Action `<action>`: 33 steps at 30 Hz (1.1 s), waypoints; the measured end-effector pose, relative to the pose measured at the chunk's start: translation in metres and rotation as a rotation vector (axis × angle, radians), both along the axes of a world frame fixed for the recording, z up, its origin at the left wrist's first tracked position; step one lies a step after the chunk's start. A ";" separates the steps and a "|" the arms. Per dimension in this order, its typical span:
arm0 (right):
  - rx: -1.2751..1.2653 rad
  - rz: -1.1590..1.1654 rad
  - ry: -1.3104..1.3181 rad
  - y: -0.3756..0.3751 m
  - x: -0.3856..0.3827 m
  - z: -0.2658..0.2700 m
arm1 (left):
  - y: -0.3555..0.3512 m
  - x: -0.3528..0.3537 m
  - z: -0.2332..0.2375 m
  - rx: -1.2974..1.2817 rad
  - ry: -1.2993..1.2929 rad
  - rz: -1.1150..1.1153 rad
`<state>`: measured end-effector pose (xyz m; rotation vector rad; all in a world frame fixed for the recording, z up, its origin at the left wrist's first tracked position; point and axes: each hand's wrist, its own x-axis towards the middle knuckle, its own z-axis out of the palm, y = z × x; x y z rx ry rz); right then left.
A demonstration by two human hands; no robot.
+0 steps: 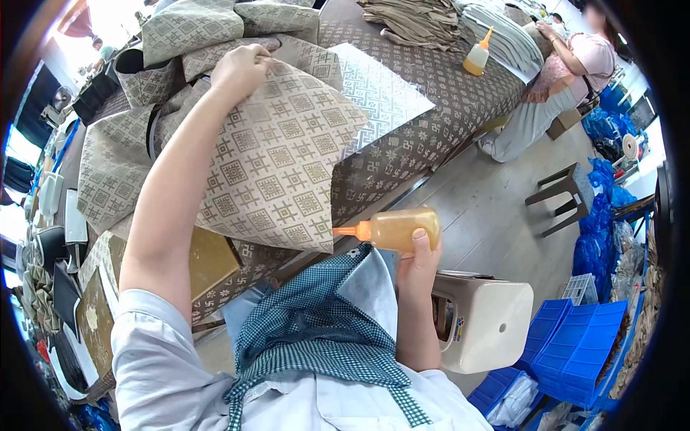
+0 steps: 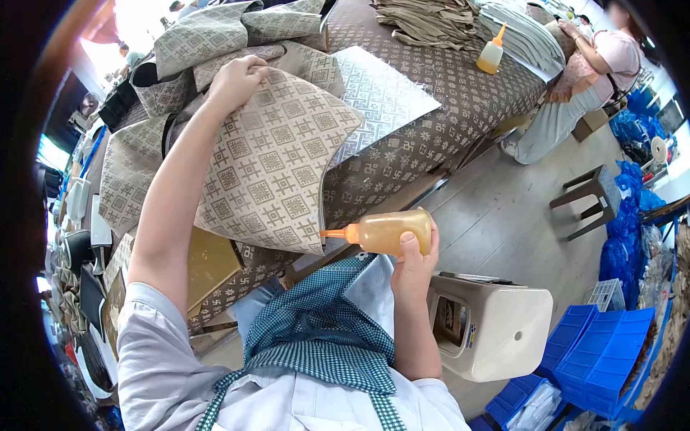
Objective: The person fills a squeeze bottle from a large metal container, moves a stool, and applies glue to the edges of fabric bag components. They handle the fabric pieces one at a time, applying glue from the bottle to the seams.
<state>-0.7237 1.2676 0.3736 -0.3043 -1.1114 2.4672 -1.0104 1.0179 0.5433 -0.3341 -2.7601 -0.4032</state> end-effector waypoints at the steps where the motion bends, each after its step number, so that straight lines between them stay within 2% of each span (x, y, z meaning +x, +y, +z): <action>1: -0.002 -0.016 0.014 0.003 0.000 0.000 | -0.007 0.003 0.003 0.056 0.028 -0.012; 4: -0.005 -0.053 0.036 0.010 0.003 0.004 | -0.028 0.033 0.036 0.268 0.120 0.035; 6: 0.002 -0.060 0.057 0.014 0.005 0.014 | -0.056 0.063 0.061 0.320 0.371 -0.011; 8: -0.023 -0.092 0.099 0.016 0.003 0.020 | -0.071 0.104 0.071 0.512 0.587 -0.056; 9: -0.009 -0.118 0.115 0.015 0.000 0.026 | -0.078 0.120 0.068 0.628 0.676 -0.132; 11: 0.027 -0.152 0.133 0.019 -0.003 0.025 | -0.082 0.154 0.051 0.787 0.754 -0.125; 14: 0.076 -0.160 0.139 0.016 -0.006 0.023 | -0.094 0.195 0.004 0.802 0.801 -0.246; 15: 0.092 -0.155 0.132 0.015 -0.004 0.021 | -0.091 0.214 -0.007 0.874 0.788 -0.140; 19: 0.129 -0.086 0.089 0.002 0.011 0.021 | -0.101 0.265 -0.034 1.016 0.767 0.028; 21: 0.110 -0.060 0.066 -0.004 0.022 0.019 | -0.100 0.271 -0.027 1.111 0.713 0.095; 22: 0.092 -0.057 0.055 -0.006 0.025 0.018 | -0.103 0.267 -0.021 1.080 0.697 0.063; 25: 0.053 -0.058 0.055 -0.009 0.026 0.021 | -0.085 0.230 0.012 1.142 0.681 -0.010; 26: 0.046 -0.063 0.062 -0.009 0.027 0.024 | -0.092 0.206 0.019 1.060 0.771 -0.089; 27: 0.040 -0.067 0.068 -0.008 0.028 0.026 | -0.070 0.196 0.039 1.078 0.753 -0.053; 28: 0.029 -0.075 0.084 -0.006 0.029 0.027 | -0.076 0.174 0.044 1.058 0.744 -0.175; 30: 0.008 -0.094 0.120 0.003 0.029 0.027 | -0.070 0.147 0.062 1.046 0.774 -0.233; 32: -0.005 -0.118 0.159 0.008 0.029 0.031 | -0.063 0.138 0.077 1.274 0.788 -0.355; 33: -0.012 -0.132 0.175 0.010 0.029 0.032 | -0.073 0.137 0.077 1.189 0.829 -0.367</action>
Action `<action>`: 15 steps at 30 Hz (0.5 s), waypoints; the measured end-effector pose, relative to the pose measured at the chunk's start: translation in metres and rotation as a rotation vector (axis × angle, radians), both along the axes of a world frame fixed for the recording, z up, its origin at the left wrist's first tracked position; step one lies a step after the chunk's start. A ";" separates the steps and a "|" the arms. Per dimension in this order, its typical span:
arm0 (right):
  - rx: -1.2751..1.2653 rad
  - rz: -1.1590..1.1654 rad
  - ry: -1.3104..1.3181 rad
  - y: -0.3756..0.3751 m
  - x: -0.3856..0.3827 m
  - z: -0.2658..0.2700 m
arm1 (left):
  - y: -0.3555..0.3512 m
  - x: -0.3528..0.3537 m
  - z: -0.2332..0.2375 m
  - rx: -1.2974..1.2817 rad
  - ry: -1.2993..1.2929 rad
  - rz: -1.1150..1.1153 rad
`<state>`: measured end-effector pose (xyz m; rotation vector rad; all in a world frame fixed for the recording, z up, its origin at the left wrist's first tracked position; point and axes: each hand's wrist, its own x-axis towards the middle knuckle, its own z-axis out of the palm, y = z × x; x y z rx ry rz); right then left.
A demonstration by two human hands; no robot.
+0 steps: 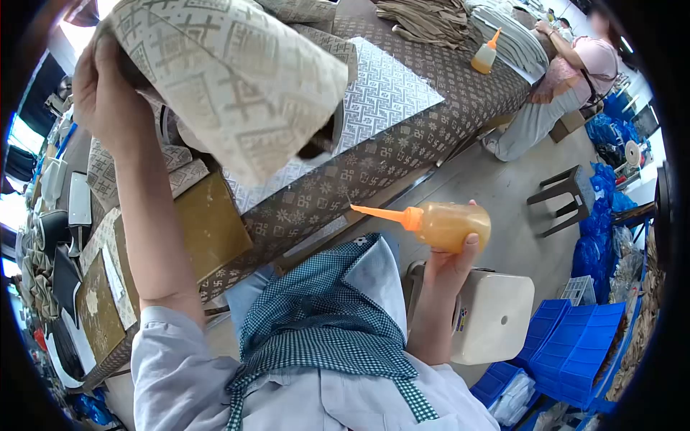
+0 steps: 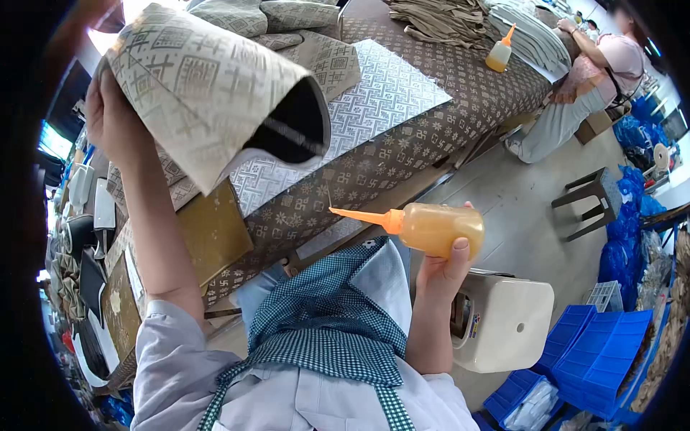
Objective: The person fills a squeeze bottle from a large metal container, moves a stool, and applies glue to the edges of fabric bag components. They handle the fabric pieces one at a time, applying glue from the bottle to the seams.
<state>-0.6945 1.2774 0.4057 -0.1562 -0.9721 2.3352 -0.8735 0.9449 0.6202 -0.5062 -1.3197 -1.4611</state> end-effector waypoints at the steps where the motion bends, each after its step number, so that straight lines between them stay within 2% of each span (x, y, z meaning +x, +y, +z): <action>1: -0.006 -0.014 0.003 0.001 0.000 -0.001 | -0.012 -0.001 -0.005 0.001 0.024 0.020; 2: -0.011 -0.025 0.007 0.003 -0.001 -0.002 | -0.018 -0.001 -0.015 0.003 0.049 0.042; 3: -0.016 -0.036 0.013 0.005 -0.003 -0.002 | -0.008 0.015 -0.032 -0.005 -0.048 0.201; 4: -0.003 -0.044 0.005 0.005 -0.006 -0.002 | -0.007 0.025 -0.052 0.027 -0.144 0.126; 5: 0.007 -0.053 -0.006 0.004 -0.008 -0.001 | -0.021 0.026 -0.086 0.060 -0.220 0.172; 6: 0.015 -0.064 -0.019 0.003 -0.010 -0.002 | -0.026 0.035 -0.114 0.165 -0.283 0.113; 7: 0.027 -0.059 -0.013 0.003 -0.013 -0.004 | -0.045 0.051 -0.148 0.042 -0.322 0.144; 8: 0.040 -0.053 -0.011 0.004 -0.016 -0.008 | -0.044 0.071 -0.155 0.100 -0.399 0.080; 9: 0.058 -0.040 -0.012 0.005 -0.020 -0.012 | -0.052 0.085 -0.170 0.178 -0.447 0.108; 11: 0.052 -0.040 -0.010 0.001 -0.031 -0.021 | -0.077 0.107 -0.208 0.177 -0.496 0.145; 12: 0.057 -0.034 -0.021 -0.003 -0.037 -0.023 | -0.081 0.118 -0.213 0.224 -0.567 0.075; 15: 0.089 -0.025 -0.064 -0.015 -0.052 -0.024 | -0.111 0.136 -0.236 0.085 -0.704 0.133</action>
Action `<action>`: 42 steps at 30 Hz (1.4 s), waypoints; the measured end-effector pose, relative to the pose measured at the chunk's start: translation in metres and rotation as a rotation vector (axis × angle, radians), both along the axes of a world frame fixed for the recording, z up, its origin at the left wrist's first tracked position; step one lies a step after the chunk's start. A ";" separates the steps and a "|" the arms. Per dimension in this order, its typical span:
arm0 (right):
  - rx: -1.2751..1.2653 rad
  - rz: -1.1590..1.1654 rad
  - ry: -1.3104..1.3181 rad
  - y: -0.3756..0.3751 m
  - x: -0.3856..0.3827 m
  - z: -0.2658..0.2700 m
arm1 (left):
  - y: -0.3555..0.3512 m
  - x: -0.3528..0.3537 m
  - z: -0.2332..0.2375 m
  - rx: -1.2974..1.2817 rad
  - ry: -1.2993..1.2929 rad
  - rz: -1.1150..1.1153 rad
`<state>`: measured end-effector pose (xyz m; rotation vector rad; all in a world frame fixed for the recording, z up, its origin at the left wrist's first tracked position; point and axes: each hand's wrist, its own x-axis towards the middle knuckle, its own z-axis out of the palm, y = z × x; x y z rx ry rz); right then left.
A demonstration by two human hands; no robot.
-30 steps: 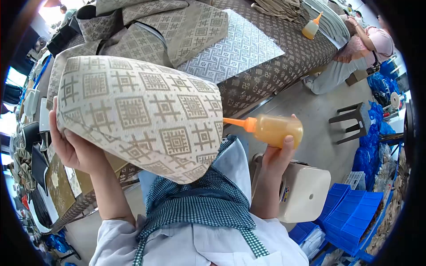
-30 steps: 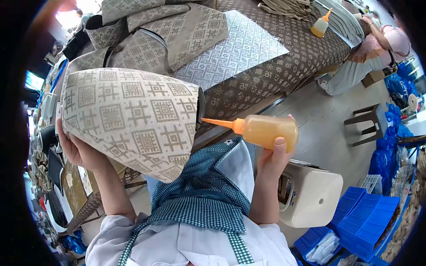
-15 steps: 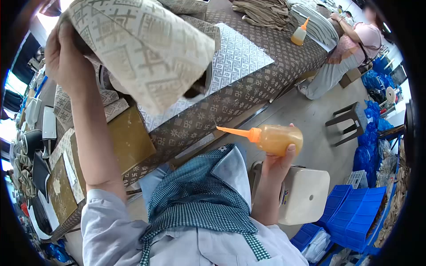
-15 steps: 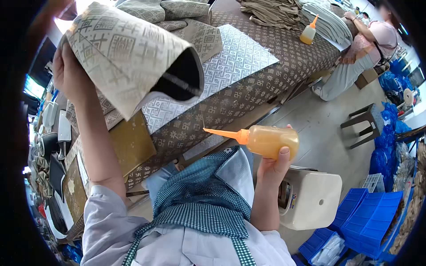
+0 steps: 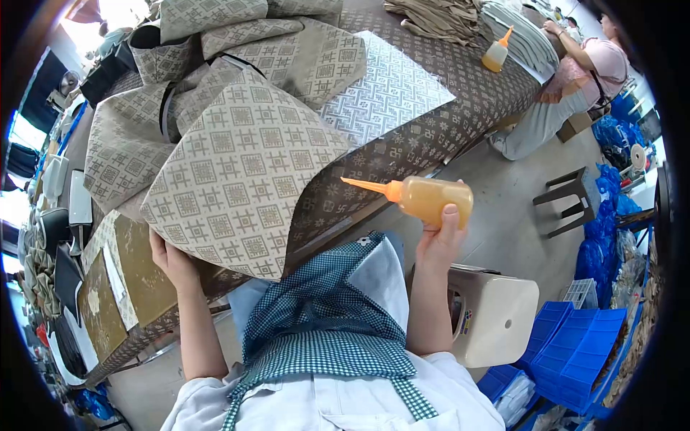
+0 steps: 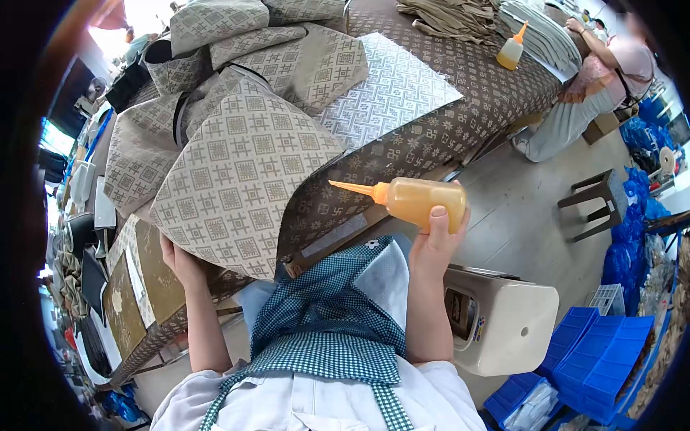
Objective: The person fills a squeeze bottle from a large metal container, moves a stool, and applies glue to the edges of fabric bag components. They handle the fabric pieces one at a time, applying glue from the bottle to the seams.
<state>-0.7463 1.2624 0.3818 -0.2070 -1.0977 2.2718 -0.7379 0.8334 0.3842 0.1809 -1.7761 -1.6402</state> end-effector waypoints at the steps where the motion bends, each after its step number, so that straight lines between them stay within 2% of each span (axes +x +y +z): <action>1: 0.015 -0.002 -0.017 -0.003 -0.004 0.000 | -0.004 0.004 0.001 0.040 -0.043 -0.039; 2: 0.027 -0.019 -0.035 -0.007 -0.009 -0.001 | -0.007 0.008 0.003 0.080 -0.088 -0.075; 4: 0.052 -0.050 -0.069 -0.010 -0.019 -0.004 | -0.005 0.009 0.015 0.142 0.004 -0.253; 5: 0.056 -0.036 -0.090 -0.010 -0.022 -0.004 | 0.007 0.007 0.020 0.072 0.107 -0.180; 8: 0.074 -0.075 -0.088 -0.015 -0.036 -0.003 | 0.001 0.001 0.021 -0.202 0.081 -0.102; 9: 0.092 -0.092 -0.082 -0.015 -0.040 -0.003 | 0.013 -0.002 0.029 -0.136 0.042 -0.023; 13: 0.198 -0.157 -0.067 -0.016 -0.052 -0.004 | 0.024 -0.015 0.050 -0.151 -0.023 0.079; 17: 0.254 -0.166 -0.086 -0.016 -0.058 -0.010 | 0.015 -0.023 0.055 -0.043 -0.042 0.060; 27: 0.250 -0.085 -0.165 -0.024 -0.054 -0.019 | 0.015 -0.034 0.064 0.040 -0.020 0.045; 42: 0.185 0.102 -0.221 -0.045 -0.044 -0.020 | 0.011 -0.030 0.049 0.135 -0.033 0.056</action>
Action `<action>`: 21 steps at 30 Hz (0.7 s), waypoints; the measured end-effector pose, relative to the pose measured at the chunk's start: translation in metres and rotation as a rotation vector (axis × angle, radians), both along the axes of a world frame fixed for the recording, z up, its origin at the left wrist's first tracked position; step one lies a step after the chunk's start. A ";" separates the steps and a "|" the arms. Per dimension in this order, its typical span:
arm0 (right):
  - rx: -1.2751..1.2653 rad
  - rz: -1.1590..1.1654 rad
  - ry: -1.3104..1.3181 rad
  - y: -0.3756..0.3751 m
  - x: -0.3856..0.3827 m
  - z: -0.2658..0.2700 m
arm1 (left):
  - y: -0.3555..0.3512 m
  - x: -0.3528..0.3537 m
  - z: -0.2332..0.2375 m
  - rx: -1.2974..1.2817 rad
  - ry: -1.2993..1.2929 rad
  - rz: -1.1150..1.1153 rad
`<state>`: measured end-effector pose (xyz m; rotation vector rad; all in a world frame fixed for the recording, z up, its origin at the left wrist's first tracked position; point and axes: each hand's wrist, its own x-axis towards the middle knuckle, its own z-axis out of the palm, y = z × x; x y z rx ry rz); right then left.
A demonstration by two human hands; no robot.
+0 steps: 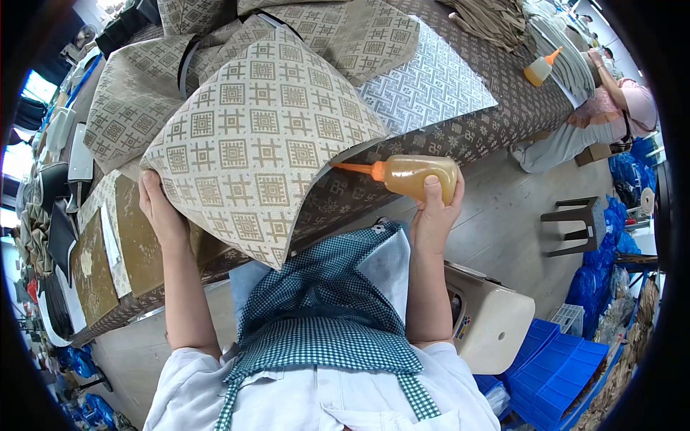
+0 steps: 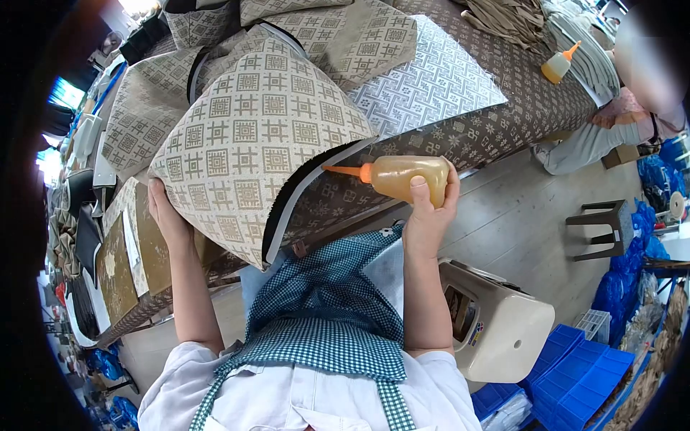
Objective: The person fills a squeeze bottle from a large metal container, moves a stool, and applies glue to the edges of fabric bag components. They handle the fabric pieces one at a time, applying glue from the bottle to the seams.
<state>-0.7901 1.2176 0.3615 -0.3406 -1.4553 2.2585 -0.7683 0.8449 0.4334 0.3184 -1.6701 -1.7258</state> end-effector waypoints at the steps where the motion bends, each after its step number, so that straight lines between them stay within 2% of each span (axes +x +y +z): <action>1: -0.006 0.013 -0.005 -0.002 0.001 0.000 | 0.001 0.000 0.000 0.002 -0.001 0.010; 21: -0.208 0.230 -0.073 -0.026 0.024 0.000 | -0.005 0.001 -0.011 0.041 -0.035 0.028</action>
